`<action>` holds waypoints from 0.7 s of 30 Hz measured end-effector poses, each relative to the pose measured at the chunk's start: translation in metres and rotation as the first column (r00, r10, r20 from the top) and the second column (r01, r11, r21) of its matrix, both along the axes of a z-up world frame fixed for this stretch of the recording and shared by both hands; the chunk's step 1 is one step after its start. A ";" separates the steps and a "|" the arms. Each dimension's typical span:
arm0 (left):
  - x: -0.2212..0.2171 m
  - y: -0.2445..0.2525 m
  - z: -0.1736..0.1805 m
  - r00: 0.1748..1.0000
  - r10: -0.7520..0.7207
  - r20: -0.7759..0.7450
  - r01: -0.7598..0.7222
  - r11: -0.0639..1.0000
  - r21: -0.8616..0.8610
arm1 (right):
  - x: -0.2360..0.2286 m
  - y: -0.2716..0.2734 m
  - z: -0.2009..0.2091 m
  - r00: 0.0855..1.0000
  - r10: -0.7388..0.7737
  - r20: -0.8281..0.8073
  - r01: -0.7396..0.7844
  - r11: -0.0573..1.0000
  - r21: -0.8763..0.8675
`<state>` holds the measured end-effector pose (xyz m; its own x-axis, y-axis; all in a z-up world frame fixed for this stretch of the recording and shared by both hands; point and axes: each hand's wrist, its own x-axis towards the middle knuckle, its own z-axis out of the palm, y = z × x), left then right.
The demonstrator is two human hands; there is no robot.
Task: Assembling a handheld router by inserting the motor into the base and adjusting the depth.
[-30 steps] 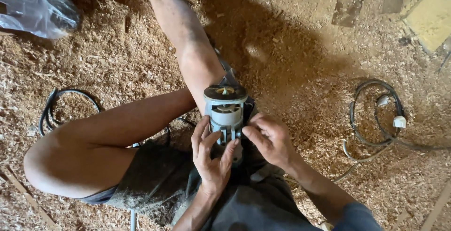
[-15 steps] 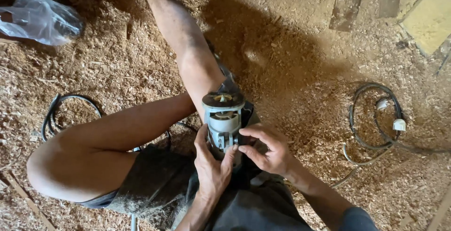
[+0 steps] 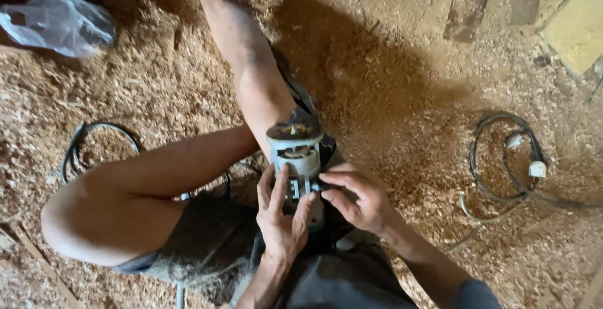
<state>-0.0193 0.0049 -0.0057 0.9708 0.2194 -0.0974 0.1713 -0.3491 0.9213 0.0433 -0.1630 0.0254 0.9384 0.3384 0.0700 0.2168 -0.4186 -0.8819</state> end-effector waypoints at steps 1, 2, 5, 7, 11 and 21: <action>0.004 0.002 0.001 1.000 -0.003 0.010 0.003 1.000 0.002 | 0.002 0.001 -0.001 1.000 -0.003 0.010 0.003 1.000 0.002; 0.004 0.002 0.004 1.000 0.004 -0.016 -0.004 1.000 0.009 | 0.001 0.001 -0.001 1.000 -0.004 -0.009 0.004 1.000 0.026; 0.003 0.002 0.009 1.000 0.014 -0.028 -0.013 0.999 0.031 | -0.008 -0.002 -0.009 1.000 -0.002 -0.026 0.004 0.998 0.069; 0.007 0.002 0.007 1.000 0.014 0.001 -0.014 0.999 0.046 | -0.005 -0.003 -0.015 1.000 -0.003 -0.009 0.004 0.996 0.089; 0.004 0.002 0.008 1.000 0.006 0.015 -0.007 0.999 0.045 | -0.009 -0.004 -0.015 1.000 0.000 -0.022 0.002 0.993 0.115; 0.007 0.000 0.005 1.000 -0.006 0.003 0.006 1.000 0.006 | -0.014 -0.009 -0.024 0.974 -0.038 -0.223 0.081 0.978 0.190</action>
